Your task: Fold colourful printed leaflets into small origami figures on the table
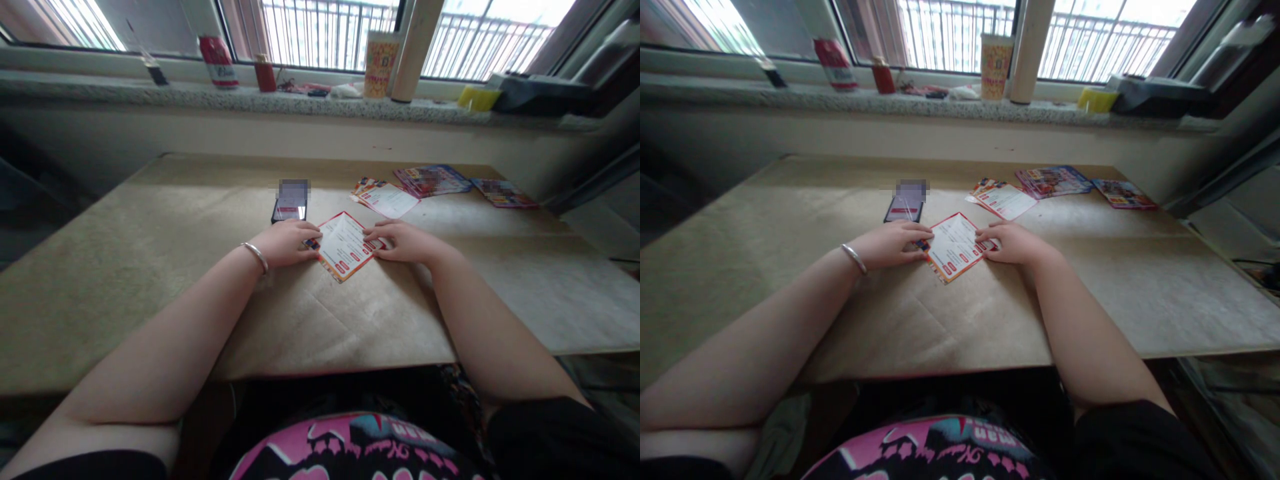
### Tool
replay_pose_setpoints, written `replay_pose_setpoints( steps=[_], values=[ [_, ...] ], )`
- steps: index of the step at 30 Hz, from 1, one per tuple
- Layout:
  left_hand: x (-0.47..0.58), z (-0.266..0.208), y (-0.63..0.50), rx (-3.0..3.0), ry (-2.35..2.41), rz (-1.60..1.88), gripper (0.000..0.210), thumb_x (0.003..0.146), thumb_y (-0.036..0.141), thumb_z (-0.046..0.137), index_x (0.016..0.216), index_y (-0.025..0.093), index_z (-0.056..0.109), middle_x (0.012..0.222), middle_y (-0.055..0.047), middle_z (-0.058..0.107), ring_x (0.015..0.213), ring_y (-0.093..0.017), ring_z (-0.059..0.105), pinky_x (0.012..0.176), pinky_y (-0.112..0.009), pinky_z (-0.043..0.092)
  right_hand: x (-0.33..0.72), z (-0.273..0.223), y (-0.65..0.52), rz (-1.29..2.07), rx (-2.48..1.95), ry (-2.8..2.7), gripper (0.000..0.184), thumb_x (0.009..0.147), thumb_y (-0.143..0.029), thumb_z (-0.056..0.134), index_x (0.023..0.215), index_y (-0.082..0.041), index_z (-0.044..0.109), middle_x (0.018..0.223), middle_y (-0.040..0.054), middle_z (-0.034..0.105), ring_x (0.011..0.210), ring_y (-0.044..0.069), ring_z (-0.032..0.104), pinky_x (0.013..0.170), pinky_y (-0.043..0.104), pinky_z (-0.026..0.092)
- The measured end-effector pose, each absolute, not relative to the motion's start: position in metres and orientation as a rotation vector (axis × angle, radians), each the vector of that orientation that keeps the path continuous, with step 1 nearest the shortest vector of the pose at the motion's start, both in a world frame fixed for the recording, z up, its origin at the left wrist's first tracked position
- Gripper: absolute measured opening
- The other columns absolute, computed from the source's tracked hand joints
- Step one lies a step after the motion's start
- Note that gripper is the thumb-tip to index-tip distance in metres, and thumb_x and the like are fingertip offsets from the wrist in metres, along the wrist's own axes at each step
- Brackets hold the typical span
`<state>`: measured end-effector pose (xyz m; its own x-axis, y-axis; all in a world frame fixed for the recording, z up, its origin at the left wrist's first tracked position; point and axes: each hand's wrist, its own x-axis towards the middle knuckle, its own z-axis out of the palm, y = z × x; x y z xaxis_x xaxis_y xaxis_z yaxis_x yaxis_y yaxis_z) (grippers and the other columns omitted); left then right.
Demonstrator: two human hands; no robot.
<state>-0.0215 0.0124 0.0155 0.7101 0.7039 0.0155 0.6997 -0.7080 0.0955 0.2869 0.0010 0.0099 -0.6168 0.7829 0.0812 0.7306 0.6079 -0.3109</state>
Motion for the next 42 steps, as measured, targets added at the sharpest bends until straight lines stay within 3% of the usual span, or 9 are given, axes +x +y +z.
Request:
replay_pose_setpoints(
  steps=[4, 11, 16, 22, 27, 31, 42],
  values=[
    [-0.033, 0.011, 0.024, 2.769, 1.115, 0.127, 0.057, 0.082, 0.054, 0.063, 0.126, 0.016, 0.064, 0.133, -0.011, 0.06, 0.122, -0.024, 0.054, 0.108, -0.034, 0.038, 0.296, 0.013, 0.003, 0.387, -1.19, -2.655, 0.041, 0.075, -0.028, 0.072, 0.116, -0.028, 0.072, 0.131, 0.0021, 0.065, 0.119, 0.024, 0.061, 0.107, 0.037, 0.045],
    [-0.041, 0.007, 0.035, 2.773, 1.072, 0.164, 0.044, 0.087, 0.047, 0.059, 0.119, 0.018, 0.068, 0.121, -0.011, 0.065, 0.112, -0.023, 0.058, 0.101, -0.034, 0.043, 0.301, 0.01, 0.008, 0.399, -1.162, -2.642, 0.034, 0.079, -0.021, 0.067, 0.111, -0.029, 0.075, 0.127, 0.0016, 0.067, 0.114, 0.023, 0.065, 0.102, 0.034, 0.049],
    [-0.043, 0.006, 0.035, 2.806, 1.119, 0.216, 0.045, 0.087, 0.049, 0.06, 0.119, 0.019, 0.068, 0.112, -0.011, 0.066, 0.103, -0.023, 0.06, 0.094, -0.034, 0.046, 0.297, 0.009, 0.007, 0.416, -1.16, -2.563, 0.038, 0.08, -0.023, 0.067, 0.118, -0.028, 0.071, 0.125, 0.0019, 0.069, 0.114, 0.021, 0.064, 0.102, 0.035, 0.049],
    [-0.044, 0.002, 0.037, 2.805, 1.056, 0.29, 0.038, 0.09, 0.047, 0.056, 0.114, 0.02, 0.071, 0.11, -0.01, 0.064, 0.1, -0.021, 0.059, 0.093, -0.034, 0.047, 0.297, 0.007, 0.007, 0.408, -1.175, -2.502, 0.025, 0.089, -0.03, 0.056, 0.104, -0.026, 0.076, 0.112, 0.0037, 0.074, 0.1, 0.019, 0.068, 0.092, 0.033, 0.053],
    [-0.043, 0.002, 0.036, 2.83, 1.071, 0.261, 0.036, 0.09, 0.045, 0.058, 0.113, 0.021, 0.072, 0.113, -0.009, 0.064, 0.102, -0.021, 0.058, 0.094, -0.033, 0.046, 0.3, 0.003, 0.012, 0.311, -1.173, -2.503, 0.022, 0.087, -0.029, 0.06, 0.101, -0.026, 0.077, 0.114, 0.0047, 0.073, 0.1, 0.02, 0.068, 0.093, 0.034, 0.052],
    [-0.041, 0.004, 0.034, 2.847, 1.105, 0.222, 0.037, 0.09, 0.046, 0.057, 0.117, 0.024, 0.07, 0.115, -0.008, 0.065, 0.103, -0.021, 0.059, 0.095, -0.034, 0.045, 0.297, 0.005, 0.012, 0.134, -1.063, -2.578, 0.02, 0.085, -0.028, 0.062, 0.097, -0.027, 0.078, 0.121, 0.0048, 0.07, 0.11, 0.023, 0.063, 0.102, 0.041, 0.046],
    [-0.042, 0.002, 0.036, 2.824, 1.092, 0.224, 0.039, 0.086, 0.049, 0.061, 0.118, 0.028, 0.07, 0.114, -0.006, 0.065, 0.104, -0.021, 0.058, 0.096, -0.033, 0.044, 0.293, 0.011, 0.007, 0.055, -1.285, -2.566, 0.024, 0.087, -0.02, 0.055, 0.093, -0.024, 0.077, 0.101, 0.0073, 0.075, 0.108, 0.025, 0.062, 0.096, 0.038, 0.048]
  ],
)
